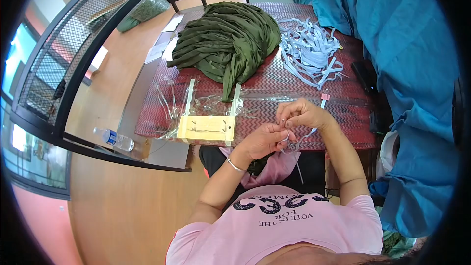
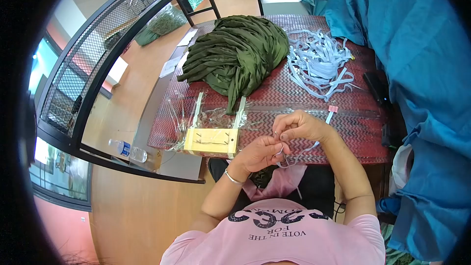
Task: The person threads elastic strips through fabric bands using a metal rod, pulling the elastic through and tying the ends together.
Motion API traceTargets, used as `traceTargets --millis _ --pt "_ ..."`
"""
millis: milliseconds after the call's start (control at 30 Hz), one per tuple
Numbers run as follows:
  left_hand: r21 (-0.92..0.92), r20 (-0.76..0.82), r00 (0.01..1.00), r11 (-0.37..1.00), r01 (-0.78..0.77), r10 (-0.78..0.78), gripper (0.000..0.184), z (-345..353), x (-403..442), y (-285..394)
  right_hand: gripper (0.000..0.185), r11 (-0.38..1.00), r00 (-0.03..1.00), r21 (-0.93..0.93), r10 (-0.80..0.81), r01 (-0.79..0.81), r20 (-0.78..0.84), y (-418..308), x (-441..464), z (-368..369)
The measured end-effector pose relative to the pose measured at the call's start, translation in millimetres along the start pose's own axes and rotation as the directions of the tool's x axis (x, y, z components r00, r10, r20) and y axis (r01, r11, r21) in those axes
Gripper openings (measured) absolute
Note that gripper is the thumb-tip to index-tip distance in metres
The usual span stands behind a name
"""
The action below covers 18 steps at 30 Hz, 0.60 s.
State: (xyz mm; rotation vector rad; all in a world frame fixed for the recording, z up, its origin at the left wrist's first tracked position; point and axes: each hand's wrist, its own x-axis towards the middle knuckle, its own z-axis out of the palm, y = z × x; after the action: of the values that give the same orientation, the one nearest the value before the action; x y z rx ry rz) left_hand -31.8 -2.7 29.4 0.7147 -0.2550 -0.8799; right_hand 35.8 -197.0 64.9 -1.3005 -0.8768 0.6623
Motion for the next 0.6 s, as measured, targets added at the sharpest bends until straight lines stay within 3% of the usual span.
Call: traceTargets --millis 133,200,333,400,433,533,600 --pt "-0.054 0.002 1.000 0.998 -0.020 0.020 0.022 4.7 -2.8 -5.7 0.012 0.978 0.996 0.192 0.076 -0.082 0.039 -8.9 -9.1 9.5" --pt "-0.059 0.077 0.997 0.998 0.026 -0.021 0.023 -5.5 -1.4 -8.8 0.012 0.991 0.998 0.135 0.004 -0.012 0.057 -5.2 -10.5 8.4" --pt "-0.018 0.031 0.999 0.999 0.035 -0.034 0.023 1.3 0.7 -12.3 0.008 0.992 0.991 0.065 -0.109 0.105 0.073 -2.9 -13.9 11.3" --pt "-0.018 -0.032 0.999 1.000 -0.007 0.006 0.021 12.0 -0.3 -10.9 0.012 0.990 0.996 0.135 -0.019 0.031 -0.090 -16.1 -21.3 15.0" --pt "0.066 -0.131 0.991 0.997 -0.030 0.039 0.020 12.5 -1.9 -11.3 0.014 0.985 0.985 0.175 0.031 -0.001 -0.168 -20.9 -24.9 16.1" --pt "0.280 -0.356 0.909 0.953 -0.116 0.216 0.015 11.7 -4.2 -9.5 0.008 0.969 0.899 0.010 -0.224 0.246 -0.377 -16.6 -27.7 12.6" --pt "0.362 -0.437 0.815 0.904 -0.229 0.381 0.014 7.0 -4.5 -11.4 0.009 0.992 0.876 -0.030 -0.123 0.123 -0.467 -16.3 -32.0 19.7"
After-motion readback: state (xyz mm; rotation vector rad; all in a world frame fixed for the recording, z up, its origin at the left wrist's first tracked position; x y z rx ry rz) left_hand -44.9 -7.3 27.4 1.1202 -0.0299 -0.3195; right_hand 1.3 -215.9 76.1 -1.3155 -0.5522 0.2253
